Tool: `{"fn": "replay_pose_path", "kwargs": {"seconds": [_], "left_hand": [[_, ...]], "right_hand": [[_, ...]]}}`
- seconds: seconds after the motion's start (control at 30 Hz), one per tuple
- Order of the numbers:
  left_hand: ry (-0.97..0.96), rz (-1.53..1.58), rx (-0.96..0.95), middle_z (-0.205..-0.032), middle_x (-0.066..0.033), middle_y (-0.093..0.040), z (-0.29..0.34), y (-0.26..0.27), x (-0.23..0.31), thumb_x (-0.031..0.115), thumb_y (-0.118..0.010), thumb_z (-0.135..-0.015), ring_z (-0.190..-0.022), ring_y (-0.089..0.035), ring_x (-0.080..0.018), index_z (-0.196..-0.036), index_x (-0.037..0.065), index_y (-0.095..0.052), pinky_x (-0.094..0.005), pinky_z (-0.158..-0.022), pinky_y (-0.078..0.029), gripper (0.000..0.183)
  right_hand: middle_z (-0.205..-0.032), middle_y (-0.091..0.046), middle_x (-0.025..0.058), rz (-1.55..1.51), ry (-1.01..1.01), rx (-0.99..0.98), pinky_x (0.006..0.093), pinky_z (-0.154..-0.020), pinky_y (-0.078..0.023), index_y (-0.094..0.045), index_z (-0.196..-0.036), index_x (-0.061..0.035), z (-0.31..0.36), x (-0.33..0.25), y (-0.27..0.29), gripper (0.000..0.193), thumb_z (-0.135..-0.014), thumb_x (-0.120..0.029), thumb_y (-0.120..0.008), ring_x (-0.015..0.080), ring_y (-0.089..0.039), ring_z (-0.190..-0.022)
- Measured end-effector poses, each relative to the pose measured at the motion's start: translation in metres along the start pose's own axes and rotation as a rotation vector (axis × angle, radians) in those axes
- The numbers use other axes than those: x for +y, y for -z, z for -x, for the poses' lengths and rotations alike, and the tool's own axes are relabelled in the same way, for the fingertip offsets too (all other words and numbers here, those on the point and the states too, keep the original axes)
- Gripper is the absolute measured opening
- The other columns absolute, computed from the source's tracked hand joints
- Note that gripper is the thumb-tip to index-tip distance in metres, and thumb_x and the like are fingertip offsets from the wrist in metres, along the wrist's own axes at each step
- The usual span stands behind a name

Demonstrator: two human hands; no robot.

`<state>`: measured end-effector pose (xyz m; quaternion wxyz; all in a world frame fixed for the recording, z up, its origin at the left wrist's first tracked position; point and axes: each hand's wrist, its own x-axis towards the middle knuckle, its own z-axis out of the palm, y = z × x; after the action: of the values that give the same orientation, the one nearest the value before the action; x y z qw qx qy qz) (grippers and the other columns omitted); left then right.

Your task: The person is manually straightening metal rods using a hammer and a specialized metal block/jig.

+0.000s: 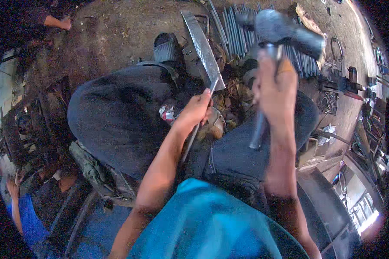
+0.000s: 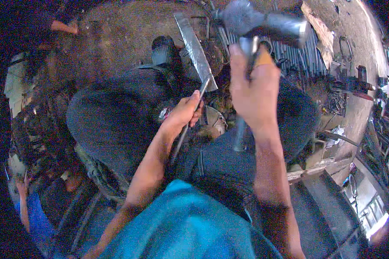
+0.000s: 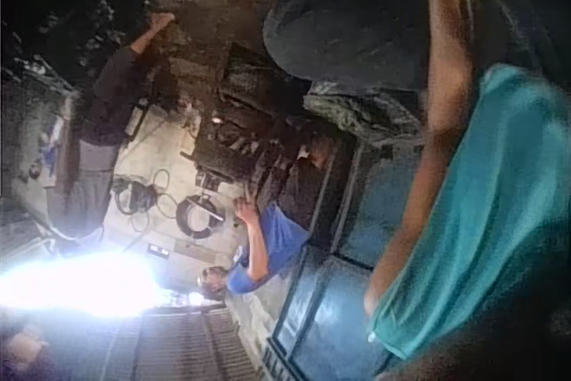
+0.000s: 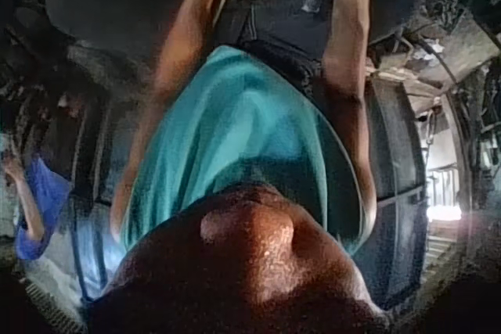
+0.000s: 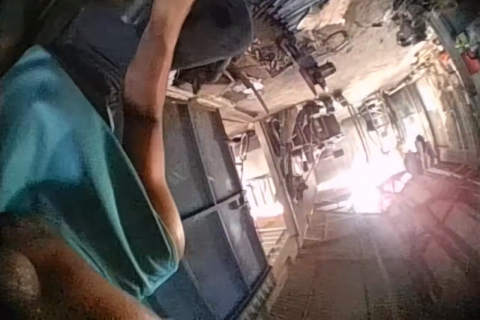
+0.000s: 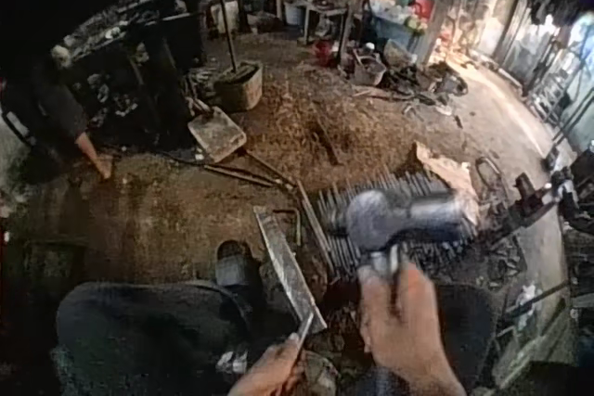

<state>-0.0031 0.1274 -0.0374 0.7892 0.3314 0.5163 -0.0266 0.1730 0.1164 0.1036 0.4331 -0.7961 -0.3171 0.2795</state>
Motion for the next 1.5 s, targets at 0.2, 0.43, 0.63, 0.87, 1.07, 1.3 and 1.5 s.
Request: {"fn": "replay_pose_path", "kwargs": {"seconds": [0.2,0.43,0.63,0.87,1.07,1.3,1.5], "left_hand": [[0.045,0.032,-0.039,-0.054,0.0043,-0.037,0.000,-0.002,0.001,0.054,-0.034,-0.096,-0.042,-0.035,-0.0086,-0.078,0.010,-0.046,-0.0258,-0.041,-0.032,0.049],[-0.183,-0.226,0.119,-0.056,0.0010,-0.045,-0.017,-0.007,0.012,0.055,-0.036,-0.095,-0.043,-0.043,-0.0096,-0.079,0.007,-0.053,-0.0268,-0.039,-0.035,0.053],[-0.177,-0.294,0.164,-0.056,-0.0020,-0.051,-0.002,-0.011,-0.001,0.041,-0.046,-0.095,-0.045,-0.047,-0.0111,-0.081,0.004,-0.056,-0.0283,-0.041,-0.037,0.041],[-0.557,-0.624,0.307,-0.072,-0.0277,-0.058,-0.010,-0.012,-0.006,0.029,-0.047,-0.094,-0.070,-0.056,-0.0473,-0.085,-0.005,-0.060,-0.0458,-0.064,-0.044,0.038],[-0.460,-0.570,0.222,-0.055,-0.0160,-0.051,-0.020,-0.005,-0.015,0.035,-0.042,-0.097,-0.050,-0.053,-0.0260,-0.076,-0.004,-0.057,-0.0404,-0.052,-0.041,0.046],[-0.092,-0.134,0.018,-0.052,-0.0007,-0.045,-0.008,0.006,-0.011,0.048,-0.036,-0.097,-0.041,-0.042,-0.0112,-0.073,0.005,-0.052,-0.0275,-0.039,-0.035,0.052],[-0.400,-0.361,0.126,-0.055,-0.0030,-0.049,-0.030,-0.010,-0.035,0.048,-0.036,-0.097,-0.042,-0.045,-0.0118,-0.075,0.004,-0.053,-0.0293,-0.040,-0.036,0.052]], "right_hand": [[-0.059,-0.050,0.0047,0.145,0.275,0.109,0.0291,-0.038,-0.036,-0.050,-0.087,-0.0018,0.045,0.015,0.023,0.018,-0.091,-0.017,-0.059,0.0155,-0.048,-0.043],[-0.068,-0.059,0.0294,0.367,-0.026,-0.116,0.0469,-0.058,-0.048,-0.053,-0.081,0.0064,0.009,0.087,-0.031,0.030,-0.085,-0.021,-0.062,0.0458,-0.060,-0.071],[-0.054,-0.042,-0.0019,-0.095,0.031,0.093,0.0211,-0.034,-0.033,-0.048,-0.076,-0.0075,0.013,-0.039,0.026,0.027,-0.095,-0.026,-0.052,0.0048,-0.040,-0.039],[-0.064,-0.059,0.0240,0.388,0.305,-0.013,0.0420,-0.049,-0.044,-0.053,-0.084,0.0045,0.053,0.076,-0.010,0.019,-0.085,-0.012,-0.062,0.0393,-0.059,-0.055],[-0.070,-0.061,0.0261,0.300,0.130,-0.076,0.0439,-0.053,-0.047,-0.052,-0.085,0.0055,0.006,0.056,-0.030,0.024,-0.084,-0.015,-0.065,0.0425,-0.062,-0.068],[-0.065,-0.055,0.0016,0.177,0.282,0.053,0.0248,-0.049,-0.042,-0.055,-0.097,0.0006,0.043,-0.013,0.026,0.012,-0.090,-0.010,-0.056,0.0099,-0.051,-0.051],[-0.070,-0.058,0.0292,0.298,-0.029,-0.154,0.0458,-0.056,-0.046,-0.051,-0.089,0.0070,0.042,0.101,-0.039,0.022,-0.084,-0.012,-0.061,0.0475,-0.058,-0.072]]}}
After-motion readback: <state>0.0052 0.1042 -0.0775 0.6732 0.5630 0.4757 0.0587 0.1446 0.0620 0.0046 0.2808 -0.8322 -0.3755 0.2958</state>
